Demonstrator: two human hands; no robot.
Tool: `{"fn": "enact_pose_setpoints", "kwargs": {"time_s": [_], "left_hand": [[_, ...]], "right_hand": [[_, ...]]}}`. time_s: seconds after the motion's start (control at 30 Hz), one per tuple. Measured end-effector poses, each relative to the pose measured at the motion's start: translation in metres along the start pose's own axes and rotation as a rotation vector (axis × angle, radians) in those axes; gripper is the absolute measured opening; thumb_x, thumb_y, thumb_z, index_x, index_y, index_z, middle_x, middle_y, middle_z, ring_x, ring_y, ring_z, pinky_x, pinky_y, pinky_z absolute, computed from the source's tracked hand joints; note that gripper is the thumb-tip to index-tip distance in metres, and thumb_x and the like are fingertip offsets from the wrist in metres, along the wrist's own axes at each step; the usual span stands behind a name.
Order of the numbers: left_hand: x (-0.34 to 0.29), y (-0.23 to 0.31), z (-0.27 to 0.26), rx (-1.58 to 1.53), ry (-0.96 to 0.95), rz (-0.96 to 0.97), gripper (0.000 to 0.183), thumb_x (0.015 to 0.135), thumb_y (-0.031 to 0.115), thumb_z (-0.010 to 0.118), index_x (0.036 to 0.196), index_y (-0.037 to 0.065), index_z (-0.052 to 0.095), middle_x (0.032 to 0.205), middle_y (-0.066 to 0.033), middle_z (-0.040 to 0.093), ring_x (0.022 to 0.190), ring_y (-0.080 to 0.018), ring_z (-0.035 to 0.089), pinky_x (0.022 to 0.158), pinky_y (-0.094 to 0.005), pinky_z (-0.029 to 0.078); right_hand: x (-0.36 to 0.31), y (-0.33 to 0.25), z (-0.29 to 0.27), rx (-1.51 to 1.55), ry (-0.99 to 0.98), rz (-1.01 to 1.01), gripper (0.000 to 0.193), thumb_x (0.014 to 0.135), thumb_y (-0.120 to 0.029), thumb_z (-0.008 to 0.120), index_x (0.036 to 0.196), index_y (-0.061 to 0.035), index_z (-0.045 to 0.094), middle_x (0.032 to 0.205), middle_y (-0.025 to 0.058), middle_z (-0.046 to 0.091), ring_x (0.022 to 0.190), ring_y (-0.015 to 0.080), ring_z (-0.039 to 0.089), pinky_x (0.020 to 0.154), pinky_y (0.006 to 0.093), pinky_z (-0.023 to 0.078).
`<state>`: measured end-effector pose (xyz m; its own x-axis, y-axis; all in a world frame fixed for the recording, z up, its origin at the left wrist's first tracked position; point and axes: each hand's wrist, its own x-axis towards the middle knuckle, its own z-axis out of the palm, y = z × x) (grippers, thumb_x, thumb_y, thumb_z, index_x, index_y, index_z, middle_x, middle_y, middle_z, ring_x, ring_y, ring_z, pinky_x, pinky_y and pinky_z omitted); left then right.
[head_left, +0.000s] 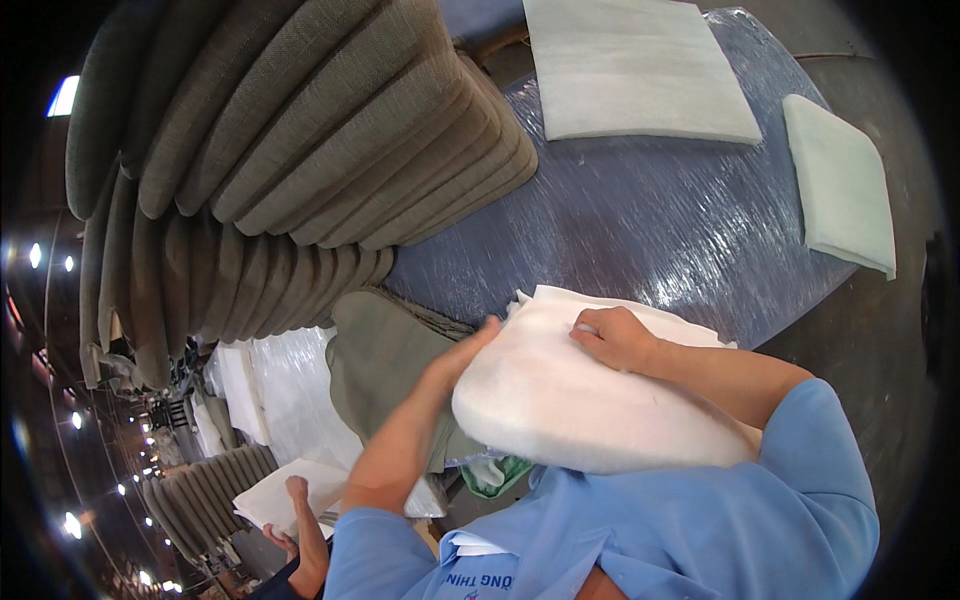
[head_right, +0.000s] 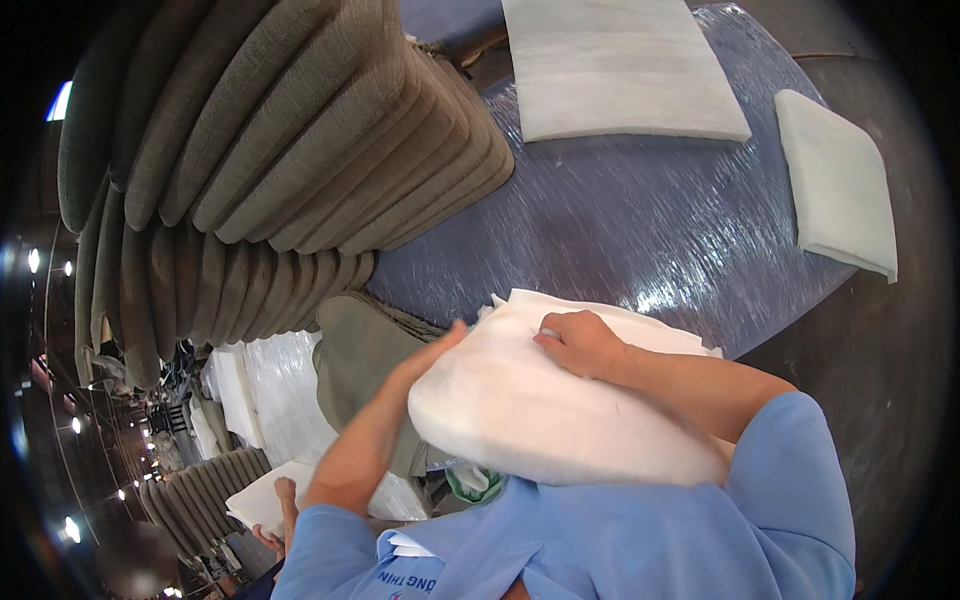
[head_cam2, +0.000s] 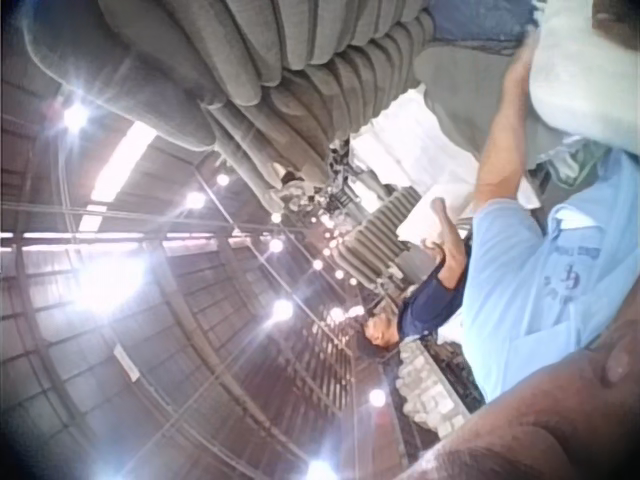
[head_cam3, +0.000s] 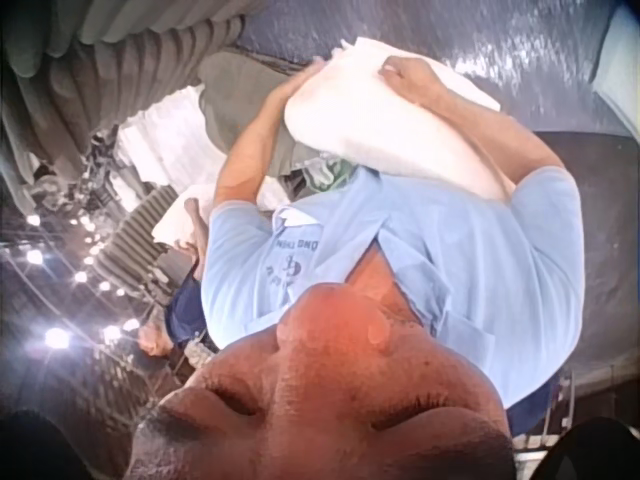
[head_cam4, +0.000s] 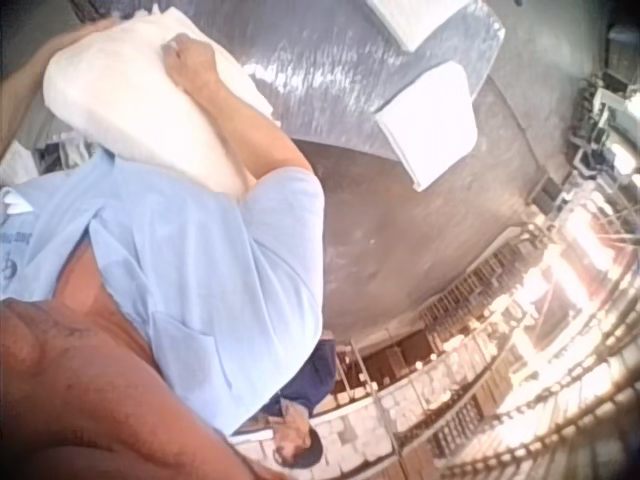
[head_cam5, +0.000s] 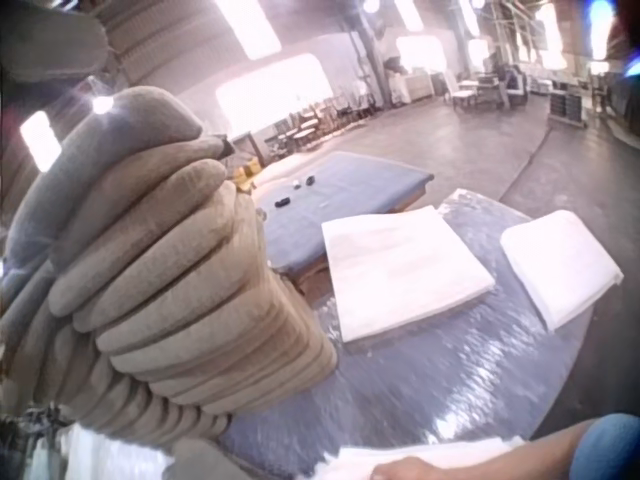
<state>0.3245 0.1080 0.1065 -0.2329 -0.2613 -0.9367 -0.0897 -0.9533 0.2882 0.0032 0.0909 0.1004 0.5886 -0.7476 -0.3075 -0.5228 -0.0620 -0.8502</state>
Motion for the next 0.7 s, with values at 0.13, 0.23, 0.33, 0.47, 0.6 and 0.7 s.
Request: {"fn": "enact_pose_setpoints", "kwargs": {"time_s": [0.13, 0.23, 0.33, 0.47, 0.6, 0.7], "left_hand": [[0.008, 0.016, 0.033, -0.331, -0.238, 0.287, 0.084, 0.107, 0.065, 0.043, 0.163, 0.003, 0.034, 0.165, -0.0139, 0.043, 0.144, -0.0275, 0.050, 0.121, -0.0433, 0.039], [0.011, 0.020, 0.034, -0.528, -0.254, 0.541, 0.075, 0.110, 0.059, 0.041, 0.164, 0.007, 0.035, 0.163, -0.0124, 0.046, 0.144, -0.0278, 0.049, 0.122, -0.0430, 0.038], [0.001, -0.007, 0.015, -0.534, 0.012, 0.651, 0.073, 0.111, 0.058, 0.039, 0.160, 0.004, 0.043, 0.165, -0.0147, 0.043, 0.150, -0.0256, 0.042, 0.124, -0.0428, 0.035], [-0.012, -0.044, 0.048, -0.696, -0.223, 0.519, 0.069, 0.111, 0.058, 0.039, 0.158, 0.007, 0.047, 0.159, -0.0132, 0.051, 0.142, -0.0268, 0.053, 0.118, -0.0440, 0.044], [-0.018, -0.046, 0.077, -0.825, -0.243, 0.468, 0.065, 0.112, 0.055, 0.039, 0.157, 0.009, 0.049, 0.157, -0.0123, 0.053, 0.139, -0.0267, 0.055, 0.116, -0.0442, 0.045], [-0.026, -0.037, 0.083, -0.854, -0.224, 0.466, 0.061, 0.112, 0.052, 0.040, 0.156, 0.010, 0.050, 0.155, -0.0116, 0.055, 0.138, -0.0266, 0.056, 0.115, -0.0445, 0.046]], "right_hand": [[0.006, 0.007, -0.010, -0.086, -0.028, 0.081, 0.041, 0.102, -0.040, 0.063, 0.107, -0.0007, 0.073, 0.095, 0.0253, 0.075, 0.090, 0.0440, 0.071, 0.085, 0.0498, 0.056], [0.015, 0.030, -0.013, -0.250, 0.134, 0.104, 0.045, 0.102, -0.044, 0.063, 0.104, -0.0006, 0.073, 0.092, 0.0235, 0.075, 0.087, 0.0421, 0.073, 0.084, 0.0493, 0.057], [0.002, 0.045, -0.066, -0.029, 0.210, 0.365, 0.053, 0.102, -0.052, 0.063, 0.105, -0.0005, 0.074, 0.088, 0.0211, 0.075, 0.087, 0.0396, 0.074, 0.084, 0.0492, 0.056], [-0.050, 0.063, -0.074, -0.107, 0.122, 0.418, 0.061, 0.098, -0.060, 0.065, 0.115, -0.0016, 0.073, 0.097, 0.0206, 0.075, 0.093, 0.0378, 0.074, 0.085, 0.0480, 0.057], [-0.080, 0.070, -0.049, -0.139, 0.012, 0.325, 0.065, 0.094, -0.057, 0.070, 0.125, -0.0006, 0.069, 0.110, 0.0221, 0.074, 0.101, 0.0389, 0.072, 0.089, 0.0457, 0.057], [-0.101, 0.098, -0.076, -0.093, 0.155, 0.520, 0.057, 0.092, -0.048, 0.074, 0.122, 0.0009, 0.070, 0.106, 0.0237, 0.074, 0.096, 0.0379, 0.073, 0.087, 0.0451, 0.057]]}}
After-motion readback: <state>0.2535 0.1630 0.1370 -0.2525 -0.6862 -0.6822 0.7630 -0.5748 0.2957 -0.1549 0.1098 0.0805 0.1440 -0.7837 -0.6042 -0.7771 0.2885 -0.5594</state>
